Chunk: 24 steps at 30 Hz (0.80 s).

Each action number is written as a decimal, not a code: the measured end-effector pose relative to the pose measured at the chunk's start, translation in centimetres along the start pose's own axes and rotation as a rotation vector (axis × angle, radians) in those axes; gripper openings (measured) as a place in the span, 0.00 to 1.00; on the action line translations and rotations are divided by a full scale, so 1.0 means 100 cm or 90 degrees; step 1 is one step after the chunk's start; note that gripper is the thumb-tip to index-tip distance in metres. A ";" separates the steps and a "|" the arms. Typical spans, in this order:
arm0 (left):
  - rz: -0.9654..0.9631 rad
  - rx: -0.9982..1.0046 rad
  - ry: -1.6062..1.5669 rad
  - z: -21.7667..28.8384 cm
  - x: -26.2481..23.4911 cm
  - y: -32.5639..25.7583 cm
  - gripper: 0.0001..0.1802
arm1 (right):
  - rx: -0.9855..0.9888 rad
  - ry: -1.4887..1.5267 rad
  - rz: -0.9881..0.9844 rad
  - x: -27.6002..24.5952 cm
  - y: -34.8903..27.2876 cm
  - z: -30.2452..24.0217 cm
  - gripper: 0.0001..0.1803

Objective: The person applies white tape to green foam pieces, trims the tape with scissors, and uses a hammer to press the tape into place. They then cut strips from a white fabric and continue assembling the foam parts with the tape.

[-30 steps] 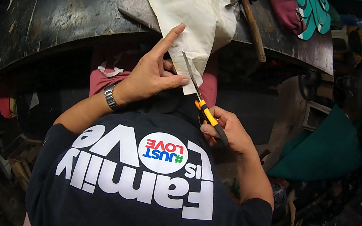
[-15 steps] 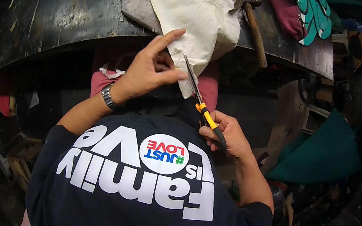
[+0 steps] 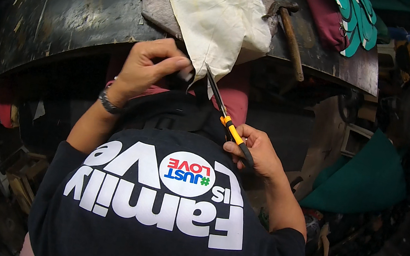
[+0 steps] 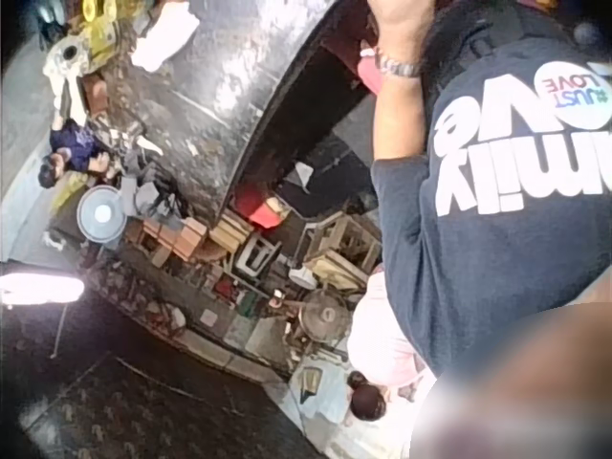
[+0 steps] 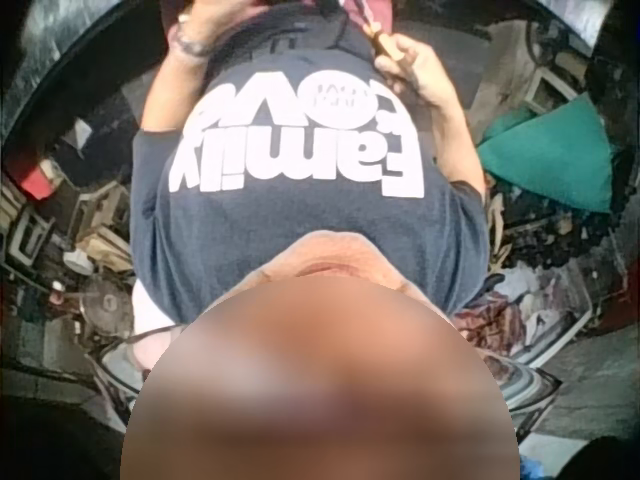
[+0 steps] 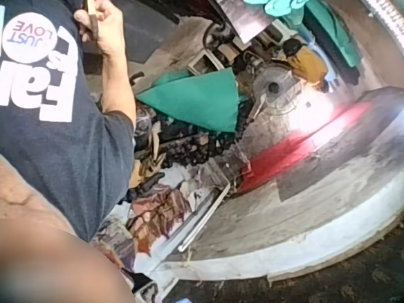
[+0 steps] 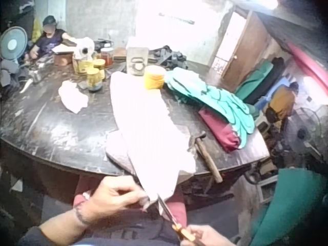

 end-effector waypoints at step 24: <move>0.008 -0.095 -0.133 -0.032 0.033 -0.008 0.50 | -0.043 -0.015 -0.075 0.014 0.012 -0.020 0.17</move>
Point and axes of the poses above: each hand's wrist, its own y-axis towards the middle knuckle, its own x-axis out of the palm, z = x × y, the point moved 8 cm from there along y, towards the middle knuckle, and after that the axes turned 13 degrees about -y, right-handed, at the moved point
